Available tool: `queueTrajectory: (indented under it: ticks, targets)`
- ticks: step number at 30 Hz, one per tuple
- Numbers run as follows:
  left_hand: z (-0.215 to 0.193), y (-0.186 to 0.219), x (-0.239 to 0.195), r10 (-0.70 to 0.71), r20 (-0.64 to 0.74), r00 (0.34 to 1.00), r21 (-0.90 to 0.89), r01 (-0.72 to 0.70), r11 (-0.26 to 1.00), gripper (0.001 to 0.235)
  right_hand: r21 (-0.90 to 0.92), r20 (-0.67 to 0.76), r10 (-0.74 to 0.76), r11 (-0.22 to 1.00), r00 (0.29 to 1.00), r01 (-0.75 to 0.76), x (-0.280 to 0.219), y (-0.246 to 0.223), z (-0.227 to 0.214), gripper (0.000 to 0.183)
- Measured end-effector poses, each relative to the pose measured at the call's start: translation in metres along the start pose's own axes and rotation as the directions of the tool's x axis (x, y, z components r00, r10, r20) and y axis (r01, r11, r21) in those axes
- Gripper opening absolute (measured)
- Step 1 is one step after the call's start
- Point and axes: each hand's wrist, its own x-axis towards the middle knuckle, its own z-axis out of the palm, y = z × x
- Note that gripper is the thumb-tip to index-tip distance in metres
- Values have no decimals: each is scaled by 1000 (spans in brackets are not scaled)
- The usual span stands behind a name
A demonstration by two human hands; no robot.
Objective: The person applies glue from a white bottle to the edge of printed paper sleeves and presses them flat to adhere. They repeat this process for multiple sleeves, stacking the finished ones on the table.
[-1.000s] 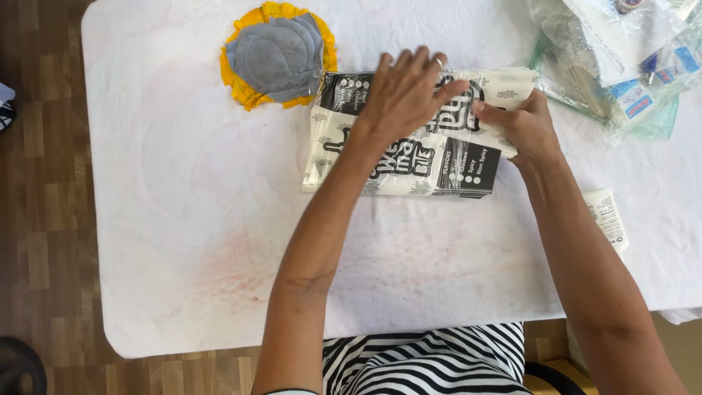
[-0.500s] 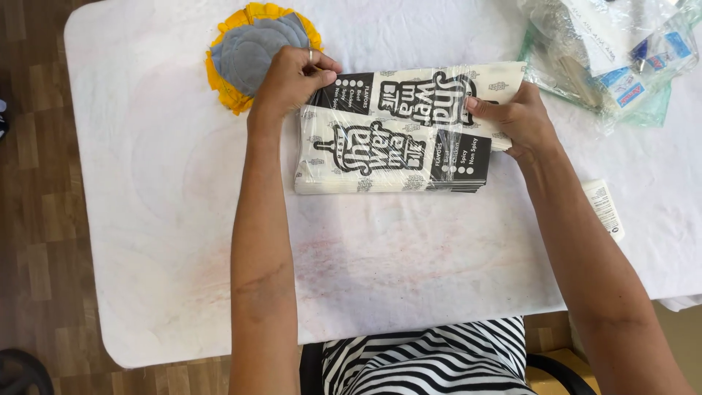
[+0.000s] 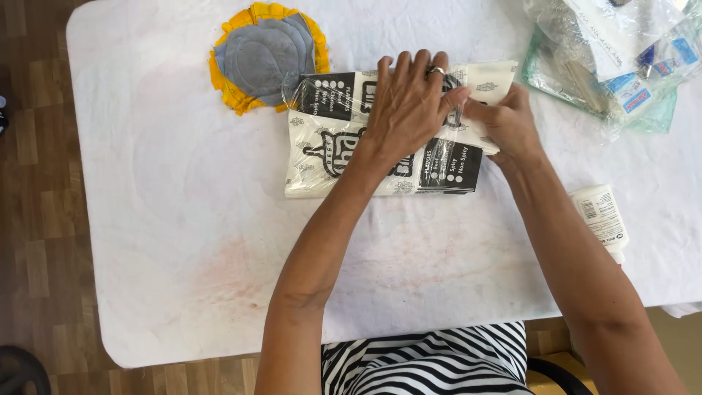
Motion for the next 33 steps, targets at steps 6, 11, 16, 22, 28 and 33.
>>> queueTrajectory:
  ticks: [6, 11, 16, 22, 28, 33]
  targets:
    - [-1, 6, -3, 71, 47, 996, -10, -71, 997, 65, -83, -43, 55, 995, 998, -59, 9, 25, 7, 11]
    - [9, 11, 3, 31, 111, 993, -79, -23, 997, 68, 110, -95, 223, 971, 970, -213, 14, 13, 13, 23]
    - [14, 15, 9, -79, 249, 965, -140, 117, 983, 84, 112, 144, 322, 934, 936, -339, 0, -31, 27, 82]
    - [-24, -18, 39, -153, 497, 854, -417, 390, 821, 103, -701, -9, -393, 659, 920, 274, -13, -4, 2, 73]
    - [-7, -48, 55, -73, 676, 733, -193, 272, 943, 65, -917, -137, -85, 388, 987, -94, -74, 2, 21, 106]
    - [-55, -28, 59, 92, 690, 718, -399, 272, 875, 52, -748, 52, -236, 634, 970, 194, -84, 13, 7, 106]
